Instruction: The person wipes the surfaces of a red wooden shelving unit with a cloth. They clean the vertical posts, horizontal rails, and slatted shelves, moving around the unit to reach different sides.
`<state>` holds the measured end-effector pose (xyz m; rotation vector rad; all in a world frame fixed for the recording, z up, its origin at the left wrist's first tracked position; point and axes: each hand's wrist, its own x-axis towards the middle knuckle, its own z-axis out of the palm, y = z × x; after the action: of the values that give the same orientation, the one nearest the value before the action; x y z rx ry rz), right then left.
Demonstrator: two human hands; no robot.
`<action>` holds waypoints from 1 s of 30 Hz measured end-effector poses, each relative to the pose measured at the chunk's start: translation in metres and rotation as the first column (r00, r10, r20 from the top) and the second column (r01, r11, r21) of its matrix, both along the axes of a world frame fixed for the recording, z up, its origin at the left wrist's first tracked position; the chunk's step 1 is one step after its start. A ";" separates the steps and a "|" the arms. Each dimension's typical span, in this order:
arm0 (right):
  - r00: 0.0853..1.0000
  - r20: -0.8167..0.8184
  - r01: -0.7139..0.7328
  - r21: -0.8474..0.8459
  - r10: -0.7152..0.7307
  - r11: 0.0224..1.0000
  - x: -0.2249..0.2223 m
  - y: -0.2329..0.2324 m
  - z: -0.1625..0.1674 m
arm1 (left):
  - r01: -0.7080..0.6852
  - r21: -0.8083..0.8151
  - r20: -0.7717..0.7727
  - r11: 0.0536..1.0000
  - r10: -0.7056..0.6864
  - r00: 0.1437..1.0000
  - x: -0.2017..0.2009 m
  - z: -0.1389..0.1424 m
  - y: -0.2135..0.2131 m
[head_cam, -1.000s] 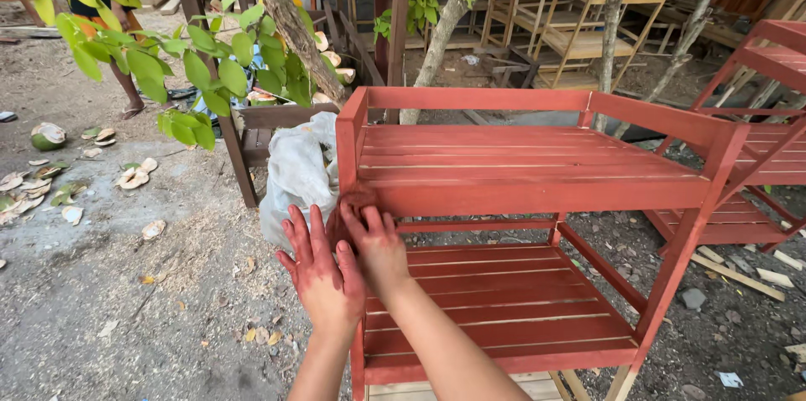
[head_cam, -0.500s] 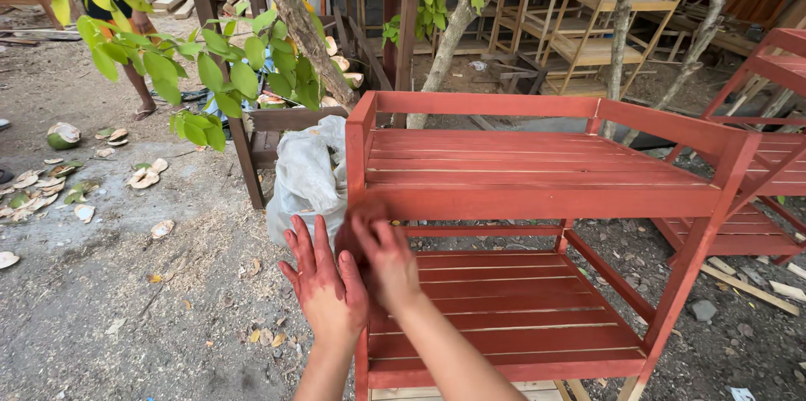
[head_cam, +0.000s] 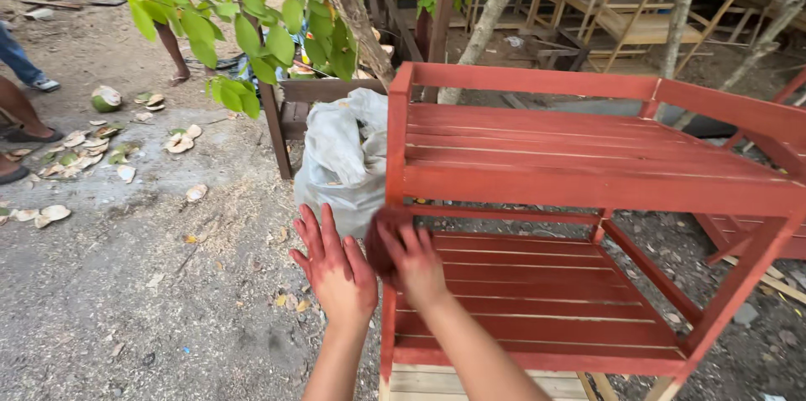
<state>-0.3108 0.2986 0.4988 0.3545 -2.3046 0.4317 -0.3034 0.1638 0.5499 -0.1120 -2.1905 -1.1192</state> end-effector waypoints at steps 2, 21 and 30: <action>0.997 0.069 -0.034 0.028 0.032 0.999 0.011 -0.002 -0.033 | -0.003 -0.008 0.007 1.000 0.003 1.000 0.000 -0.004 -0.004; 0.774 0.470 -0.108 -0.563 0.424 0.820 0.037 0.006 -0.154 | 0.230 0.052 0.527 0.972 -0.223 0.820 0.002 -0.041 -0.024; 0.826 0.297 -0.031 -0.825 0.480 0.564 0.048 0.048 0.050 | 0.519 0.724 0.194 0.455 -0.856 0.480 -0.021 -0.011 0.014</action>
<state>-0.2623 0.3465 0.5490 0.1290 -2.2229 1.8430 -0.3240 0.1778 0.5394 -0.5933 -2.1429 -2.5913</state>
